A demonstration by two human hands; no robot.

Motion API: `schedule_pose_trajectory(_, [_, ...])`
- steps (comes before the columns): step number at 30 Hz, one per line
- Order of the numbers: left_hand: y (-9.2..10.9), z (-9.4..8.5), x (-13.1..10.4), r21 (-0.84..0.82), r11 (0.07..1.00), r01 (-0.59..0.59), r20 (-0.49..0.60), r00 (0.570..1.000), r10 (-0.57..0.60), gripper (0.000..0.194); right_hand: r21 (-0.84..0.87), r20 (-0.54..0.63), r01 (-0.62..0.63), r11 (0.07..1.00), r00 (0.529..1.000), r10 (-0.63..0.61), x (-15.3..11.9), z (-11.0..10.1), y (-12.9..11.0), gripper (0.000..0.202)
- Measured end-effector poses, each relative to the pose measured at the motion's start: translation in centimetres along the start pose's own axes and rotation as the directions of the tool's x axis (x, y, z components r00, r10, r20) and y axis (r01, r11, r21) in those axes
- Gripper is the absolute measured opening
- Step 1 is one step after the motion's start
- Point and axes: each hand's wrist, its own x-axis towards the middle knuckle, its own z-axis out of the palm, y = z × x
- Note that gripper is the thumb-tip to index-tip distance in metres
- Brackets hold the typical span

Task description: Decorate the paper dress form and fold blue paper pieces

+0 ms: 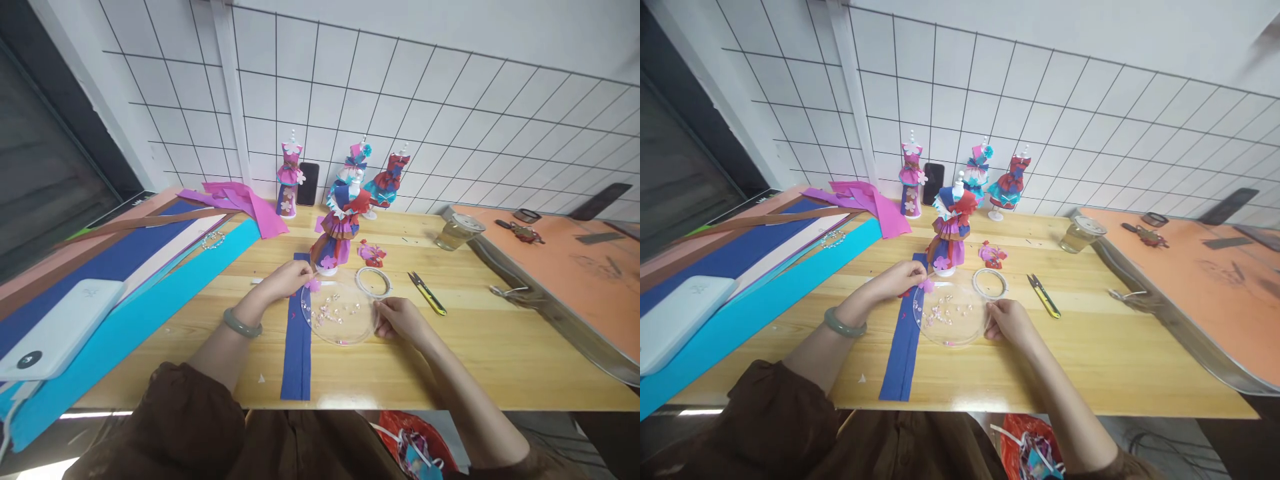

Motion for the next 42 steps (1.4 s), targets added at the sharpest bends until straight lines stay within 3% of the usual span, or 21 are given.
schedule_pose_trajectory(4, [-0.5, 0.0, 0.1, -0.116, 0.993, 0.018, -0.048, 0.999, -0.024, 0.019, 0.017, 0.014, -0.017, 1.0, 1.0, 0.017, -0.5, -0.4, 0.5, 0.025])
schedule_pose_trajectory(16, [-2.1, 0.6, 0.6, -0.311, 0.936, 0.162, 0.062, 0.987, -0.151, 0.022, 0.162, 0.033, -0.105, 0.981, 0.994, 0.101, -2.0, -0.9, 0.0, 0.02])
schedule_pose_trajectory(29, [-0.2, -0.4, -0.4, -0.292, 0.94, 0.175, 0.147, 0.98, -0.137, 0.02, 0.235, 0.159, -0.061, 0.97, 0.987, 0.023, -1.5, -0.9, 0.5, 0.028])
schedule_pose_trajectory(35, [-1.1, -0.1, -0.1, -0.3, 0.934, 0.195, 0.141, 0.977, -0.159, 0.024, 0.356, 0.22, -0.096, 0.93, 0.975, 0.016, -1.3, -1.3, 0.5, 0.021])
schedule_pose_trajectory(42, [-1.8, 0.1, 0.0, -0.317, 0.924, 0.212, 0.137, 0.975, -0.177, 0.025, 0.386, 0.275, -0.075, 0.919, 0.961, -0.038, -0.9, -1.7, 1.2, 0.026])
